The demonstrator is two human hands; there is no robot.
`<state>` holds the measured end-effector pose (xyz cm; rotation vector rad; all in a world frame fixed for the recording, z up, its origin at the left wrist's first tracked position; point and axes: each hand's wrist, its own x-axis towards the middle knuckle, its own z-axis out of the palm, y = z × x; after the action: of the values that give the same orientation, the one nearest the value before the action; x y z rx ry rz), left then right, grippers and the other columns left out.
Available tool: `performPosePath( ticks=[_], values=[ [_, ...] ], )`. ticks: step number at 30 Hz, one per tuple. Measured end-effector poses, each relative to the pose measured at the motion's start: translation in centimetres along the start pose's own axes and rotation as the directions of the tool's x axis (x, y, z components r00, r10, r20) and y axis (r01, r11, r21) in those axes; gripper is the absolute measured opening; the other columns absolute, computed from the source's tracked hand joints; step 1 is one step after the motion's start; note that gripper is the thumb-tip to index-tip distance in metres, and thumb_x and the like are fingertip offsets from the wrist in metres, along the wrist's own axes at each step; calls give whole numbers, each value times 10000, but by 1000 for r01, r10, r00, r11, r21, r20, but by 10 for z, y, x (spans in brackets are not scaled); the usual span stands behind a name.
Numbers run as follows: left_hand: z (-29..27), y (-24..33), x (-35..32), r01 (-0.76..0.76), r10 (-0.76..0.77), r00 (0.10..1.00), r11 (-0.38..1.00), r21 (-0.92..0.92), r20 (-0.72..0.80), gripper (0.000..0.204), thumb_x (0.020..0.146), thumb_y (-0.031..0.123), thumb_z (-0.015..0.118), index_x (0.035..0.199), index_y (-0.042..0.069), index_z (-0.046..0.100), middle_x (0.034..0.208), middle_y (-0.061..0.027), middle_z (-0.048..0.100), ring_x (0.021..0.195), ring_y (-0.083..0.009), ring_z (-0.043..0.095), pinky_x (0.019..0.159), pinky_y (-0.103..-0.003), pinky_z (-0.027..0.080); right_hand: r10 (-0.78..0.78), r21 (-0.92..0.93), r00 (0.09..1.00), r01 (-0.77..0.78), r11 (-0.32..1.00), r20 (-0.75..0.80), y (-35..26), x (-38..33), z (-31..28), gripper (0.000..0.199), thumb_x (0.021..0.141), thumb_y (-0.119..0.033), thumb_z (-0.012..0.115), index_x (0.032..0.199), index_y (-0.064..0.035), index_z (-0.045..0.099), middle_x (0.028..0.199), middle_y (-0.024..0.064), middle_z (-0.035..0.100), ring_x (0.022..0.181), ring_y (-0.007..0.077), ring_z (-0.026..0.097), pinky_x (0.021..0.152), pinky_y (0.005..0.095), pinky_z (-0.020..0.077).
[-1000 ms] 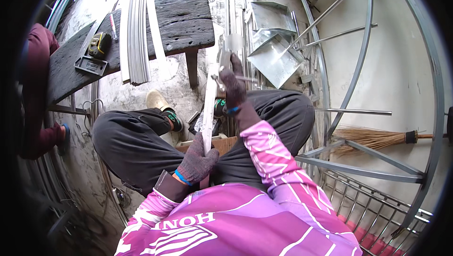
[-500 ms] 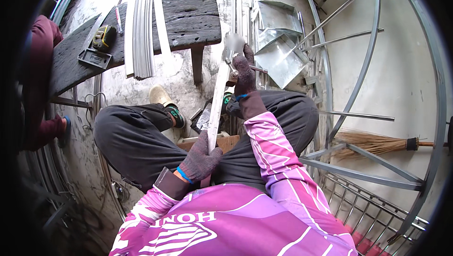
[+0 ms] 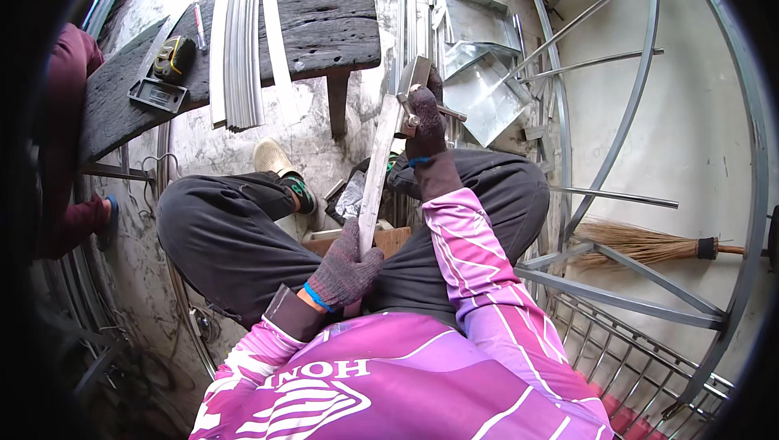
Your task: The person is measuring and marking aluminum profiles using a tape measure and a marker while sitting on the floor.
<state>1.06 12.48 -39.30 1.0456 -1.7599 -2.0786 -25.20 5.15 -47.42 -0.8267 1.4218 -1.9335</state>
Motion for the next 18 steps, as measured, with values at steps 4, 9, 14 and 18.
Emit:
performPosePath(
  ticks=[4, 9, 14, 18],
  values=[
    [4, -5, 3, -55, 55, 998, 998, -7, -3, 344, 837, 164, 585, 1064, -43, 429, 827, -296, 540, 785, -458, 571, 681, -460, 456, -16, -209, 1000, 17, 978, 7, 16, -1, -26, 406, 933, -222, 484, 1324, -126, 431, 1037, 37, 542, 908, 149, 591, 771, 316, 528],
    [1, -10, 5, 26, -26, 1000, 999, -19, 14, 349, 839, 164, 587, 1073, -46, 435, 843, -288, 539, 782, -437, 563, 690, -447, 461, -176, -346, 984, 160, 925, -15, 7, -2, -8, 396, 943, -236, 484, 1320, -136, 412, 1059, 91, 555, 851, 240, 636, 736, 382, 560],
    [2, 0, 4, -36, 35, 999, 999, -32, -9, 371, 838, 164, 591, 1098, -51, 437, 847, -268, 549, 766, -391, 572, 694, -434, 467, -89, -442, 986, 144, 886, 142, 16, -14, -26, 386, 917, -235, 508, 1215, 10, 526, 1159, 204, 549, 1098, 382, 543, 954, 407, 441],
    [-6, 5, 1, -32, 30, 997, 999, -40, -68, 380, 838, 159, 592, 1116, -47, 438, 830, -235, 553, 736, -330, 573, 679, -416, 472, -283, -634, 859, 508, 584, 427, -14, -68, 19, 342, 936, -225, 496, 1184, 7, 535, 1144, 207, 558, 1059, 379, 570, 933, 411, 464]
  ],
)
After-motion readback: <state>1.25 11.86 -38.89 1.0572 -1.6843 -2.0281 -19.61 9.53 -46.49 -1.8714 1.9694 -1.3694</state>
